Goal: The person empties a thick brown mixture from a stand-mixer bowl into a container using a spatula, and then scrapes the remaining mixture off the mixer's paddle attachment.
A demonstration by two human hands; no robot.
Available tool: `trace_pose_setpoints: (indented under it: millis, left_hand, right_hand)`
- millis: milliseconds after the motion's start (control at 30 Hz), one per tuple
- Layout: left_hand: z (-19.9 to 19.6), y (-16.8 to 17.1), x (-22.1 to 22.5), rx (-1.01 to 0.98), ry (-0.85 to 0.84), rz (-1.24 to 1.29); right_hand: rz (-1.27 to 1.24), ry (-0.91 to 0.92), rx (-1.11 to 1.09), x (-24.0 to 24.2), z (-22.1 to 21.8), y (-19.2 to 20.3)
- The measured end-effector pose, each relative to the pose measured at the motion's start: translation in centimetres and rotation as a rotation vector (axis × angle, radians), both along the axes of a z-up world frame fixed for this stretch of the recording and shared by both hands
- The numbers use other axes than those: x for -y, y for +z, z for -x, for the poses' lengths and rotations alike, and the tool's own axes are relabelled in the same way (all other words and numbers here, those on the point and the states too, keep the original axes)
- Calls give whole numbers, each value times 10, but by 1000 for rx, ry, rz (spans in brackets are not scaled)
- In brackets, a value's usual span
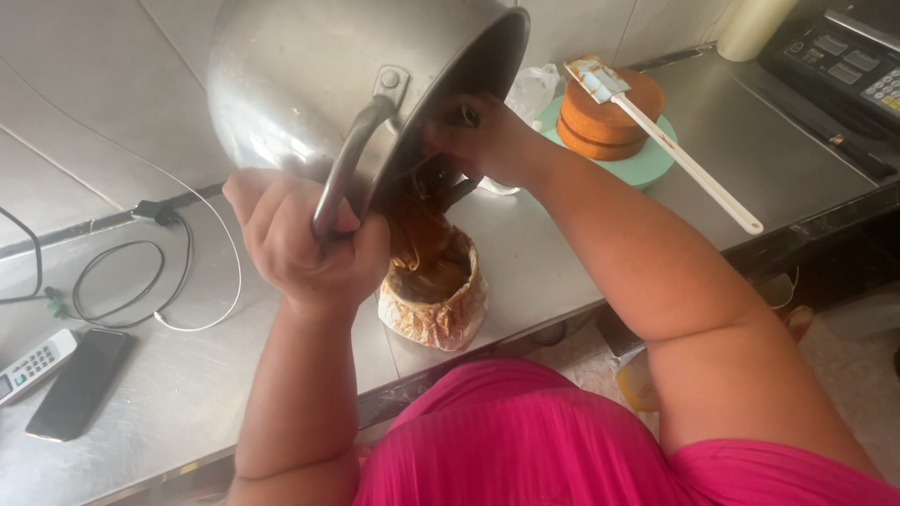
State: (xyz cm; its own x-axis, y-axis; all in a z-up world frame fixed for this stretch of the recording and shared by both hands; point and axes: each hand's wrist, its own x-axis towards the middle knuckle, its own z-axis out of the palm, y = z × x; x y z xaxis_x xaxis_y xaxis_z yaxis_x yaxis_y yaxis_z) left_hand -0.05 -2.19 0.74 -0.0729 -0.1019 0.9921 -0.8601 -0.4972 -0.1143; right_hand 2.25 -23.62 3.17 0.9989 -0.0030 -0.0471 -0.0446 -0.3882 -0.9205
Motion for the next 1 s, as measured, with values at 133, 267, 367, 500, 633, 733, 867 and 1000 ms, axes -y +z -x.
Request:
trace_pose_setpoints:
  millis: [133, 267, 367, 500, 633, 733, 867, 1000]
  left_hand:
    - [0, -3, 2, -85, 57, 54]
    - [-4, -10, 0, -81, 24, 88]
    - [-8, -15, -3, -128, 73, 100]
    - [-7, -14, -9, -122, 70, 119]
    - [-4, -12, -11, -68, 65, 148]
    - [1, -12, -12, -128, 117, 149]
    - [7, -14, -13, -213, 147, 192]
    - [4, -23, -12, -296, 147, 269]
  right_hand:
    - [24, 27, 58, 13, 0, -15]
    - [28, -35, 57, 15, 24, -16]
    - [5, 13, 180, 30, 27, -42]
    - [-104, 40, 338, 43, 37, -72]
    - [-112, 150, 565, 51, 49, -100]
    - [-79, 45, 506, 53, 55, -113]
    - [-155, -20, 590, 63, 60, -136]
    - [60, -7, 613, 52, 67, -117]
